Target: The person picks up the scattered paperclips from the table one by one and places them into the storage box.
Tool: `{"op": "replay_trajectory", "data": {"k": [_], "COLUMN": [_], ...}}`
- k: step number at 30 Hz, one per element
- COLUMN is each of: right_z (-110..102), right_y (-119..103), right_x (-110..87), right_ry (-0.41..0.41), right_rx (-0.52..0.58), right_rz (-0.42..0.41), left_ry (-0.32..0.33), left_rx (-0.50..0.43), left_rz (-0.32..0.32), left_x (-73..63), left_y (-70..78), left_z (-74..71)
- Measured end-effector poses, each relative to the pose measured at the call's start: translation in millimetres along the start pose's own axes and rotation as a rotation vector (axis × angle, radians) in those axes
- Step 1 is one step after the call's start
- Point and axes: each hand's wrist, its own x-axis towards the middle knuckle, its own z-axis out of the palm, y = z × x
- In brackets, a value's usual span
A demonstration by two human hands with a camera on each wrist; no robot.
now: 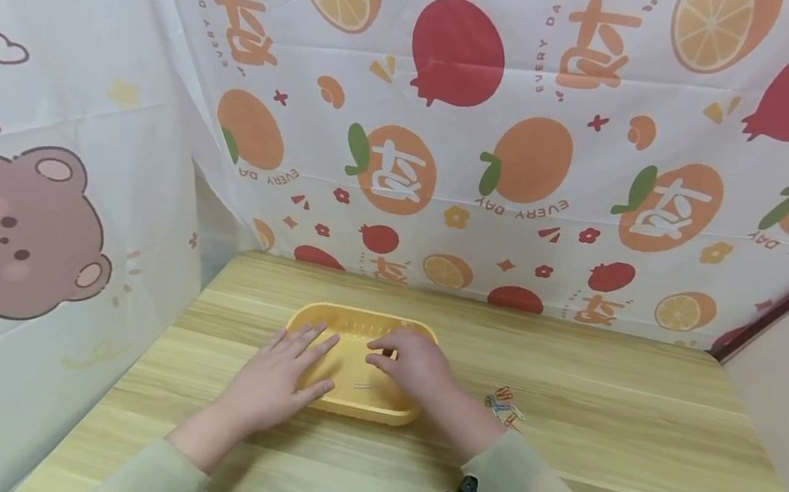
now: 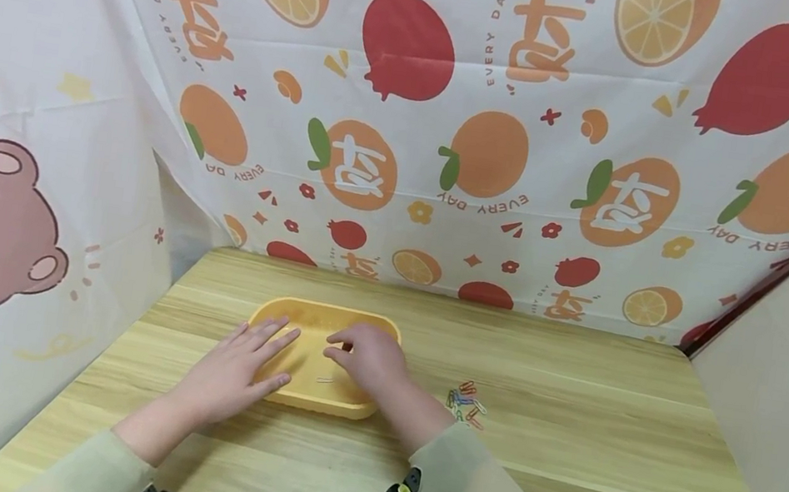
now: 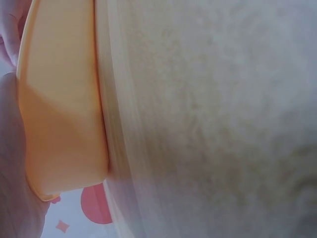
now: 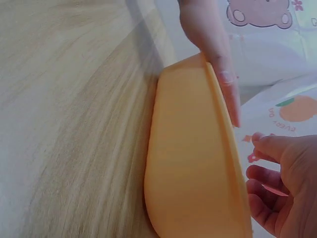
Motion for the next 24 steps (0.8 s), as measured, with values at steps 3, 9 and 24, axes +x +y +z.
{"op": "replay_trajectory", "data": {"k": [3,9,24], "right_z": [-4.3,-12.3,-43.6], "right_y": [3.3,17.0,65.6], "right_x": [-4.3,-13.6,-46.6], "right_ry": [0.014,0.056,0.174], "right_rx": [0.015,0.023,0.057], "right_rz": [0.011,0.048,0.19], "left_ry": [-0.015,-0.032,-0.023], "left_rx": [-0.001,-0.007,0.007], "left_rz": [-0.004,-0.011,0.001], "left_x": [0.5,0.8,1.3], "left_y": [0.5,2.0,0.9], "left_z": [-0.2,-1.2,-0.7]}}
